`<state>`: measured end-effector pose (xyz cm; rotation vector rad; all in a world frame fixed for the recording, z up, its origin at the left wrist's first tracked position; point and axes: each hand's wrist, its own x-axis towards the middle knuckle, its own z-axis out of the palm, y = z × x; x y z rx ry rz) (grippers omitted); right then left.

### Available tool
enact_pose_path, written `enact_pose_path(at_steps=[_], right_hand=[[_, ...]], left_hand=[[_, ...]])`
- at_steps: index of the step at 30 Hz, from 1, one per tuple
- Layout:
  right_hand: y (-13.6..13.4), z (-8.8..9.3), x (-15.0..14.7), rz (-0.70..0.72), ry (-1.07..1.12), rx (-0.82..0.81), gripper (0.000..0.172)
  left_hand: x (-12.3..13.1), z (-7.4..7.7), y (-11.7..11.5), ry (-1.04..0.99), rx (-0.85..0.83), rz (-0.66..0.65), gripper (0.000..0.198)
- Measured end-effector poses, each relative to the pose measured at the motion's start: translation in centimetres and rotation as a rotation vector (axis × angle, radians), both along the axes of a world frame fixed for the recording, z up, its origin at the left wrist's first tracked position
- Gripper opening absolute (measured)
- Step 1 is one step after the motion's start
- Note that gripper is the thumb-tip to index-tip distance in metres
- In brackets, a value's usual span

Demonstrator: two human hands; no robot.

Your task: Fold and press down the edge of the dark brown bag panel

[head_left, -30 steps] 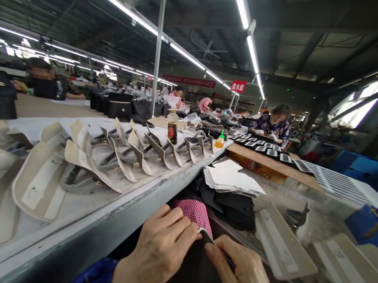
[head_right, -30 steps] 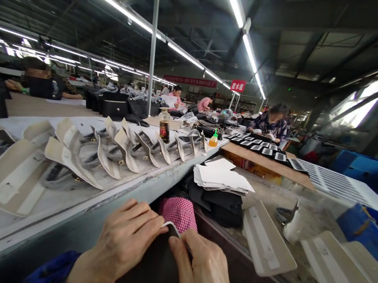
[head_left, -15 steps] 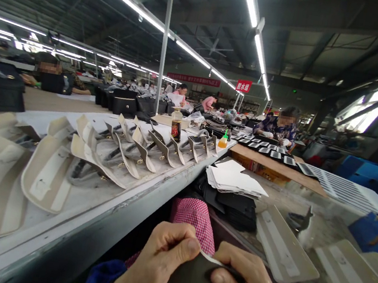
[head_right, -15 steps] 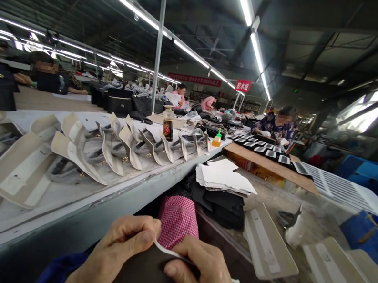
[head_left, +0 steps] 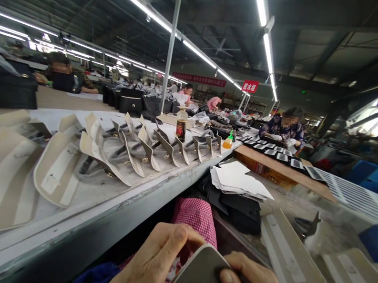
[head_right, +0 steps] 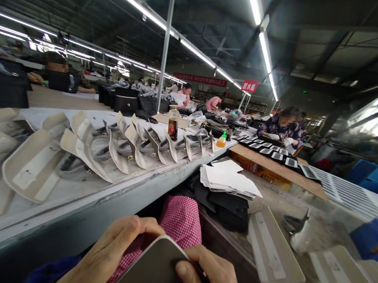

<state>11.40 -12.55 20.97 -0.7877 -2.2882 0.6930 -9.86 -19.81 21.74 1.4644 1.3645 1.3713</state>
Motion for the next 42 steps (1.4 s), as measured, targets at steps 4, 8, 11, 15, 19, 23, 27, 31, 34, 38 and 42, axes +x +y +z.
enact_pose_path(at_steps=[4,8,11,15,19,23,27,31,34,38,42], right_hand=[[-0.1,0.2,-0.4,-0.006,0.007,0.021,0.031],[-0.1,0.1,-0.6,-0.043,-0.008,0.065,0.031],[-0.1,-0.2,-0.8,-0.067,-0.021,0.109,0.032],[0.1,-0.6,-1.2,-0.078,-0.007,0.222,0.031],[-0.4,-0.1,-1.2,-0.058,0.013,0.325,0.037],[-1.0,0.9,-1.0,0.045,0.048,0.341,0.039],[-0.8,1.0,-1.3,0.065,0.073,0.308,0.039],[-0.2,0.5,-1.7,0.067,0.100,0.300,0.035],[0.1,0.1,-2.5,0.080,0.144,0.340,0.035],[0.2,-0.5,-3.8,-0.028,0.185,0.430,0.047],[0.7,-0.5,-3.6,-0.116,0.190,0.377,0.059]], left_hand=[[-0.4,0.7,0.5,0.150,0.205,-0.081,0.058],[-0.2,0.5,1.0,0.427,0.491,0.066,0.034],[0.2,0.1,1.5,0.618,0.639,0.160,0.023],[0.4,0.0,1.9,0.843,0.737,0.182,0.028],[0.5,0.1,1.9,0.846,0.819,0.110,0.032],[0.8,-0.8,1.8,0.076,0.394,-0.167,0.043],[1.0,-2.2,2.5,-0.256,0.124,-0.253,0.056],[0.9,-2.4,3.0,-0.201,0.164,-0.215,0.056],[1.1,-1.9,3.0,-0.101,0.226,-0.158,0.052],[2.1,-1.6,3.3,-0.012,0.279,-0.086,0.047],[2.0,-1.7,3.6,0.022,0.308,-0.106,0.047]])
